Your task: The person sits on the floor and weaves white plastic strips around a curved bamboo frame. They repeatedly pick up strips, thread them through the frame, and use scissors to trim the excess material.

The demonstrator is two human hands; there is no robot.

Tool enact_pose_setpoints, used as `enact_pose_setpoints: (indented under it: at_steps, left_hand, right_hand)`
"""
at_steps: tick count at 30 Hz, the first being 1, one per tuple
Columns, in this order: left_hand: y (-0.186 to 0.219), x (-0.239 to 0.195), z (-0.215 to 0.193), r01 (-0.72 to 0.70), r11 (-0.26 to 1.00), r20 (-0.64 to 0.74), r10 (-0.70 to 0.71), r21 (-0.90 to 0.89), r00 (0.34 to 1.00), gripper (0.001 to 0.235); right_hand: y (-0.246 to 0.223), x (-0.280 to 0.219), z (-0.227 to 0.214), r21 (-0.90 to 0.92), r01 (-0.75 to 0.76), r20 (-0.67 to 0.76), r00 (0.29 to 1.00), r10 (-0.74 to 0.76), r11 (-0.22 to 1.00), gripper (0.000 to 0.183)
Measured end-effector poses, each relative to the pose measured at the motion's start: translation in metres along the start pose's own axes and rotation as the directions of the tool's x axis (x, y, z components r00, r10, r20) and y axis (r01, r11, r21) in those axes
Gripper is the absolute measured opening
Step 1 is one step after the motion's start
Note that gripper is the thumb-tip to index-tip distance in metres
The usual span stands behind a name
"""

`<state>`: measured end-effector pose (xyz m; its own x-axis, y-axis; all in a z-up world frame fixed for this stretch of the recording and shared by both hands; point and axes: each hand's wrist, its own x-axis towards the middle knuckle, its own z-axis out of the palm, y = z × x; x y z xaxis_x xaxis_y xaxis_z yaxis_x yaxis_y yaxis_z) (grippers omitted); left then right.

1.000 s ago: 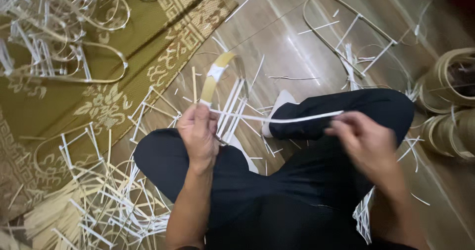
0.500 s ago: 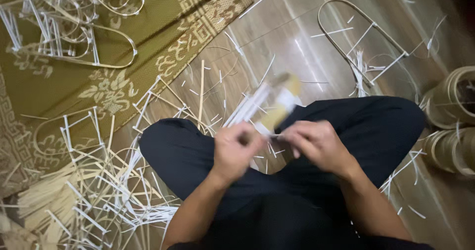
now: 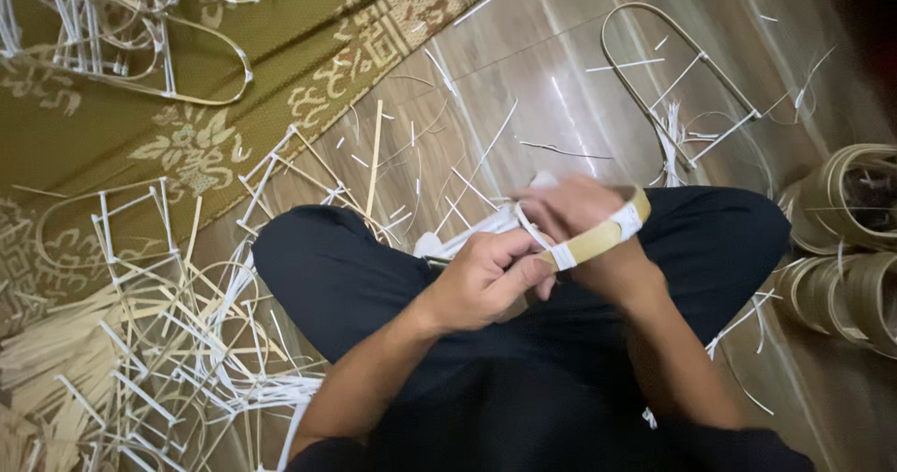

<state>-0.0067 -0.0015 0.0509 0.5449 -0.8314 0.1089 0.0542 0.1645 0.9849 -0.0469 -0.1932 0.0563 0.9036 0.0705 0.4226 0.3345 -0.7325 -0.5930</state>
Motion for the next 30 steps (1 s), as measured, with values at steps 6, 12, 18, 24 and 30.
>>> enact_pose_setpoints:
  at_steps: [6, 12, 18, 24, 30]
  left_hand:
    - [-0.012, 0.007, 0.012, -0.01, 0.917, -0.23, 0.11, 0.399, 0.967, 0.011]
    - [-0.024, 0.02, 0.023, -0.288, 0.717, -0.107, 0.451, 0.635, 0.886, 0.01]
    - [-0.037, 0.008, -0.012, 0.032, 0.773, -0.351, 0.251, 0.634, 0.902, 0.008]
    - [-0.06, -0.013, -0.003, -0.101, 0.885, -0.405, 0.306, 0.454, 0.861, 0.021]
    - [-0.065, -0.012, 0.0, -0.022, 0.95, -0.46, -0.131, -0.312, 0.878, 0.021]
  right_hand:
    - [-0.074, -0.029, -0.064, -0.309, -0.051, -0.038, 0.998, 0.041, 0.95, 0.046]
    - [-0.066, -0.001, -0.039, -0.107, 0.09, -0.051, 0.994, -0.096, 0.99, 0.032]
    - [-0.035, -0.024, -0.032, 0.241, 0.07, 0.069, 0.994, -0.089, 0.968, 0.03]
    - [0.005, -0.032, -0.013, 0.225, 0.114, 0.092, 0.986, -0.138, 0.968, 0.029]
    - [0.01, -0.027, -0.005, 0.261, 0.164, 0.043, 0.983, -0.181, 0.951, 0.02]
